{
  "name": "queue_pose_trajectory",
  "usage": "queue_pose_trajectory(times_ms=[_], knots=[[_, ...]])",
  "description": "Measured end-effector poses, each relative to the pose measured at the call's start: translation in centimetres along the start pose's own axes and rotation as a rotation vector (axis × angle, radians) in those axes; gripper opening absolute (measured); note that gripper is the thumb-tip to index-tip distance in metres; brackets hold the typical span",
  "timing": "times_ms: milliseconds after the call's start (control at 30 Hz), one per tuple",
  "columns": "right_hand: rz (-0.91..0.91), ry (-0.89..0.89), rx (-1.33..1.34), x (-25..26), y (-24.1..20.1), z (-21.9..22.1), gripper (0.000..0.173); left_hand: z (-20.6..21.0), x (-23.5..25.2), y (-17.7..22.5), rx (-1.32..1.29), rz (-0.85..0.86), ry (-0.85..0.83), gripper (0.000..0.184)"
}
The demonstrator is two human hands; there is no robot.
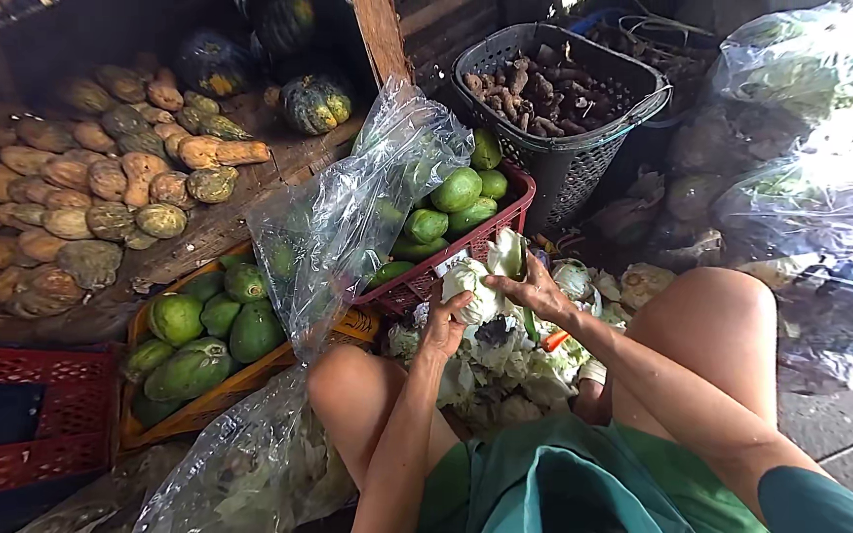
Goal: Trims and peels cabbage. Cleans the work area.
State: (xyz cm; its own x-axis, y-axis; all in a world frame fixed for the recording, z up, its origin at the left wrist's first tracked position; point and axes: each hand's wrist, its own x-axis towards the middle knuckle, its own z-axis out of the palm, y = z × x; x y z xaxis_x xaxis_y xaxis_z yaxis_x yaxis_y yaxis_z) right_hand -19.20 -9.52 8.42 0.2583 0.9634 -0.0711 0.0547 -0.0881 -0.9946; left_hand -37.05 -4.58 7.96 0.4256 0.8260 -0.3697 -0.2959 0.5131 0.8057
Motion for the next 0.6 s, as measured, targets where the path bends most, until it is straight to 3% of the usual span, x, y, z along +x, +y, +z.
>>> queue_pose_trajectory(times_ms=[67, 100, 267, 433, 600], knots=[[-0.06, 0.004, -0.063, 0.1, 0.4, 0.0, 0.039, -0.2, 0.1, 0.1, 0.064, -0.026, -0.021, 0.068], [-0.087, -0.024, -0.094, 0.1, 0.5, -0.2, 0.036, -0.3, 0.1, 0.2, 0.109, -0.037, -0.034, 0.07], [-0.137, 0.004, -0.198, -0.4, 1.0, 0.1, 0.033, 0.1, -0.6, 0.9, 0.251, -0.061, -0.051, 0.068], [-0.519, -0.095, -0.59, -0.6, 1.8, 0.2, 0.037, 0.4, -0.4, 0.2, 0.319, -0.032, 0.071, 0.067], [-0.727, 0.123, -0.918, 0.6, 2.6, -1.3, 0.032, -0.1, 0.3, 0.1, 0.342, 0.104, 0.063, 0.079]])
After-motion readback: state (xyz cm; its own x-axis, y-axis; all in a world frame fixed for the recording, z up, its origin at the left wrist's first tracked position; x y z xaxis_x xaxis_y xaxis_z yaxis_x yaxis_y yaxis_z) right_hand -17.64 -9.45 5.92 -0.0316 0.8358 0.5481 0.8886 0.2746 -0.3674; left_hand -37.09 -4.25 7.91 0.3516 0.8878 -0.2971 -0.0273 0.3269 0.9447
